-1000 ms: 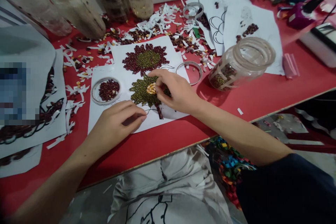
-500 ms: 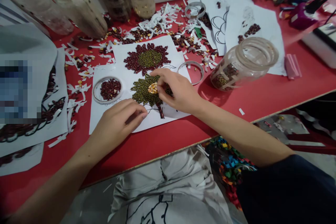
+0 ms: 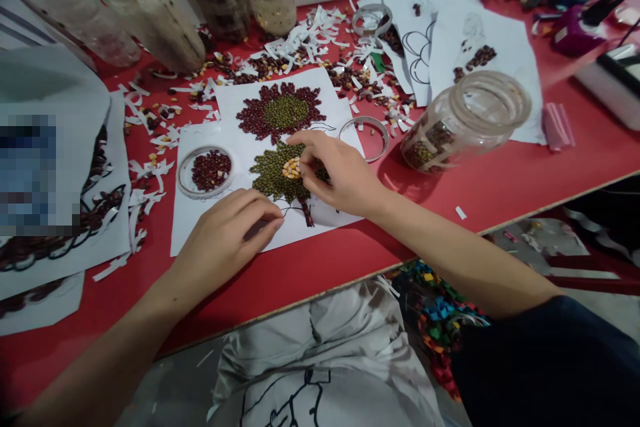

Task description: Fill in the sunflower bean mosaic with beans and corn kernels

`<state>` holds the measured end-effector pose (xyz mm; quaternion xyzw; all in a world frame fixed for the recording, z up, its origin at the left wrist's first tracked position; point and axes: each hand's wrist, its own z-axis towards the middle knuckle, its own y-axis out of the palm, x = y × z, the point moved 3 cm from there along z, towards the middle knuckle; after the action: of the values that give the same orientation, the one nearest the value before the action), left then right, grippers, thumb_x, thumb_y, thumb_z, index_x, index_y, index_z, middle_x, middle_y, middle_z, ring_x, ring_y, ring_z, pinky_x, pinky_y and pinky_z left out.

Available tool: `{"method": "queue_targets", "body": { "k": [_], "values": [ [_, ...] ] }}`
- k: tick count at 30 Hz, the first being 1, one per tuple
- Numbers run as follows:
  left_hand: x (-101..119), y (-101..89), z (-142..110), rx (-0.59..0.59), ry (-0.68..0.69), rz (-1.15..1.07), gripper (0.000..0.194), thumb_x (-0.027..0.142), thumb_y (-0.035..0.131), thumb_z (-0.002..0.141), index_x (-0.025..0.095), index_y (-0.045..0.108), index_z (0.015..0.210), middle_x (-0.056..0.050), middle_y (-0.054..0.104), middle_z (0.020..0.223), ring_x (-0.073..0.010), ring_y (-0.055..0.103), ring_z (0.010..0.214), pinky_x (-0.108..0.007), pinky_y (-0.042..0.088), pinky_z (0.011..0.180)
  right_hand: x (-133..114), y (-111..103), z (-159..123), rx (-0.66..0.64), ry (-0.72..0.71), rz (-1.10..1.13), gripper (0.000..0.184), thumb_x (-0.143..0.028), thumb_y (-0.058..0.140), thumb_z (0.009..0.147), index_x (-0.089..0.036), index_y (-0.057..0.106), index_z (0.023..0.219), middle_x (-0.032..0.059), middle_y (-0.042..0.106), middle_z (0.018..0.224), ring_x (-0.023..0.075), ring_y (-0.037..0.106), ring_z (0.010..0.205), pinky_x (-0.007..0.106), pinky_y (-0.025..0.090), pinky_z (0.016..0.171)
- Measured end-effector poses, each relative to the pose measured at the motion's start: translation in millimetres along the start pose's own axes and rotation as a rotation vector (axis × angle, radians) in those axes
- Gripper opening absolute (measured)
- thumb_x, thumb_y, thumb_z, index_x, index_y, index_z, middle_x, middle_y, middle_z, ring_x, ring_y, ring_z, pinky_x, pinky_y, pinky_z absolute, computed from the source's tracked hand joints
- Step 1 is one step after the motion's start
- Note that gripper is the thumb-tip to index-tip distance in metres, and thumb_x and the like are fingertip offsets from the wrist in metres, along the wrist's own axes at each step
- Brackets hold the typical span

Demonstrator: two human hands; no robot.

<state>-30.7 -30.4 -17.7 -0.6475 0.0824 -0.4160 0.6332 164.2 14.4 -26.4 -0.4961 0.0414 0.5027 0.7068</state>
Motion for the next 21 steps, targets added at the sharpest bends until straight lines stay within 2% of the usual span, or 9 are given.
{"method": "queue_targets", "body": {
  "k": [8,13,15,18,21],
  "values": [
    [-9,-18.5,0,-0.046,-0.118,-0.233,0.016,0.025,0.049,0.101,0.017,0.058,0.091,-0.002,0.062,0.091,-0.0176,0.057,0.089,-0.027,0.042,0.08,1,0,0,0.006,0.006,0.006,0.043,-0.008,0.052,0.084,-0.021,0.047,0.124,-0.003,0.061,0.079,0.0143,0.063,0.072,0.029,0.05,0.073],
    [-14,-23.0,-2,-0.037,-0.188,-0.242,0.012,0.024,0.052,0.099,0.018,0.061,0.093,0.0,0.065,0.09,-0.0154,0.06,0.082,-0.026,0.044,0.076,1,1,0,-0.006,-0.01,-0.004,0.044,-0.009,0.051,0.083,-0.021,0.046,0.125,-0.0029,0.061,0.079,0.0149,0.063,0.072,0.03,0.05,0.073],
    [-13,-20.9,-2,-0.013,-0.136,-0.192,0.013,0.023,0.051,0.1,0.018,0.062,0.096,-0.001,0.067,0.092,-0.0166,0.062,0.085,-0.027,0.045,0.078,2,1,0,-0.009,-0.017,0.004,0.045,-0.009,0.051,0.083,-0.021,0.045,0.126,-0.0032,0.06,0.079,0.0148,0.063,0.072,0.03,0.05,0.073],
    [-9,-16.5,-1,0.021,0.02,-0.024,0.021,0.022,0.044,0.104,0.016,0.064,0.102,-0.006,0.069,0.098,-0.0203,0.061,0.092,-0.032,0.046,0.083,1,1,0,-0.007,-0.018,0.01,0.047,-0.008,0.051,0.082,-0.022,0.045,0.126,-0.0035,0.06,0.079,0.0145,0.062,0.072,0.029,0.05,0.074],
    [-5,-13.1,-1,0.016,0.152,0.188,0.026,0.019,0.041,0.105,0.015,0.066,0.101,-0.008,0.068,0.095,-0.0212,0.059,0.087,-0.033,0.045,0.077,0,1,0,-0.008,-0.01,0.008,0.047,-0.007,0.052,0.082,-0.022,0.045,0.126,-0.0035,0.06,0.079,0.0145,0.062,0.073,0.029,0.049,0.074]
  ]
}}
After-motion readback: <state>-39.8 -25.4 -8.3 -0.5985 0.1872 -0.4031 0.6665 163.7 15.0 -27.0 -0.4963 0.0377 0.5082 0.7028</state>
